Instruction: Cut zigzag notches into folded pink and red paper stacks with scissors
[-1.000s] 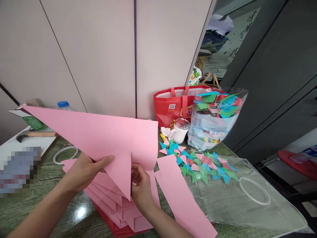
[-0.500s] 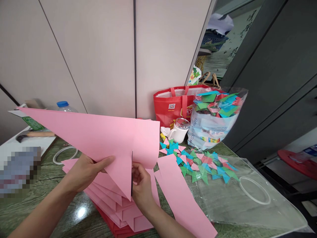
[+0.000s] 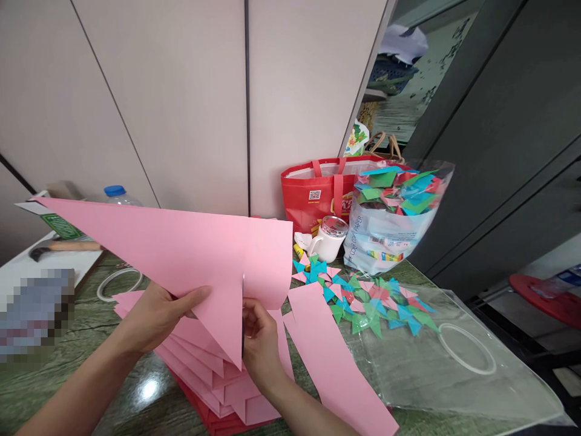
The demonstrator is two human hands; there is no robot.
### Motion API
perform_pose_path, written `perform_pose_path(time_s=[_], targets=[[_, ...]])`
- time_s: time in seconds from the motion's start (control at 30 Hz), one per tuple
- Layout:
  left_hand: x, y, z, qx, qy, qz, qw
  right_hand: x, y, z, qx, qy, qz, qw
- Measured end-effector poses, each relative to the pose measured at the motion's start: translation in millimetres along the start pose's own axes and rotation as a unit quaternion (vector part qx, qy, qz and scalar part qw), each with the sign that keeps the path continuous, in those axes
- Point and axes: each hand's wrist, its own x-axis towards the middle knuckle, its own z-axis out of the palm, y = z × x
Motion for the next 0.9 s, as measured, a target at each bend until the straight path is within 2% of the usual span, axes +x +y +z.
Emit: perform_pose_path(time_s=[0.5,0.73,0.9], targets=[[0.1,-0.6,0.8,0.015,-0.002,-0.004,1.0,0.0,1.6,0.1,0.004,0.012,-0.001,1.0],[1.7,-1.0,-7.7,0.02,0.017,0.051,0.998,0.3,-0.4,0.4,0.0,0.007,-0.003,1.0],[3.2,1.9,-12.8,-0.003,0.028,0.055,0.998,0.2,3.0,-1.2,-0.007,0.001,0.004,1.0]])
